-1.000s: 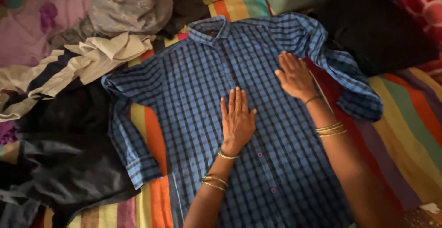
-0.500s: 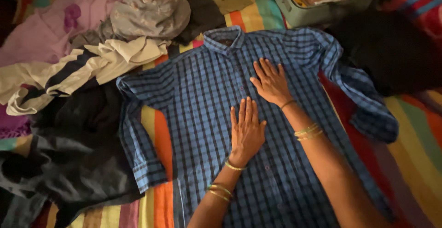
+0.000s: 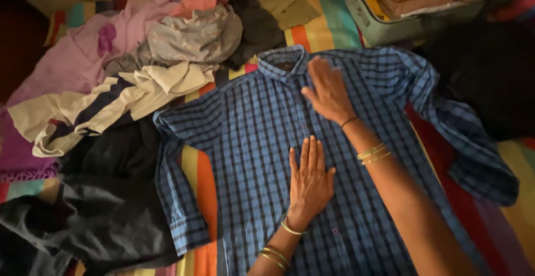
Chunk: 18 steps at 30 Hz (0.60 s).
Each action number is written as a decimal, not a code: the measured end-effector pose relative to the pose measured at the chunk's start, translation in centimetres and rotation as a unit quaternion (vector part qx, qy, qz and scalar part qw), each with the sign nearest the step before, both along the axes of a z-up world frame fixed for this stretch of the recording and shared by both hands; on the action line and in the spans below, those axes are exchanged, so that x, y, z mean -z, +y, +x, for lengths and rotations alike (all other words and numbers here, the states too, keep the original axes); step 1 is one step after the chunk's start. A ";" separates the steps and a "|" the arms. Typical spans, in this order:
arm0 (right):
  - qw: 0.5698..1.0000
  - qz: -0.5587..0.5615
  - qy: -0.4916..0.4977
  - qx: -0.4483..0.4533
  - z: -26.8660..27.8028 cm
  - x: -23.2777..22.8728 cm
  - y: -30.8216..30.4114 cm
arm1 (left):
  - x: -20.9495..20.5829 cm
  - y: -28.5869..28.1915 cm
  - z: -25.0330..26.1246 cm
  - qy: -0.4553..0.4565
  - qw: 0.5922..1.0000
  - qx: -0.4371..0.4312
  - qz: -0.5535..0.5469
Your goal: The person smooths out a blue checkered shirt on a colorful striped surface and then proceeds to fold the sleeves and sides by hand.
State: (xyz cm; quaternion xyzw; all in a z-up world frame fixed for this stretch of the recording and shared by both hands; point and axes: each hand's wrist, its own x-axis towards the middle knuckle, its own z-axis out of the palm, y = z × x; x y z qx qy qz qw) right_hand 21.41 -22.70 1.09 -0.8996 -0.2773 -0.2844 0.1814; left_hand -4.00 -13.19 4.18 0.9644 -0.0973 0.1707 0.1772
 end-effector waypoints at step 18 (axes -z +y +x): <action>0.989 -0.072 0.068 -0.113 -1.3 -0.1 2.3 | 0.0 0.0 0.2 0.012 1.000 0.001 -0.002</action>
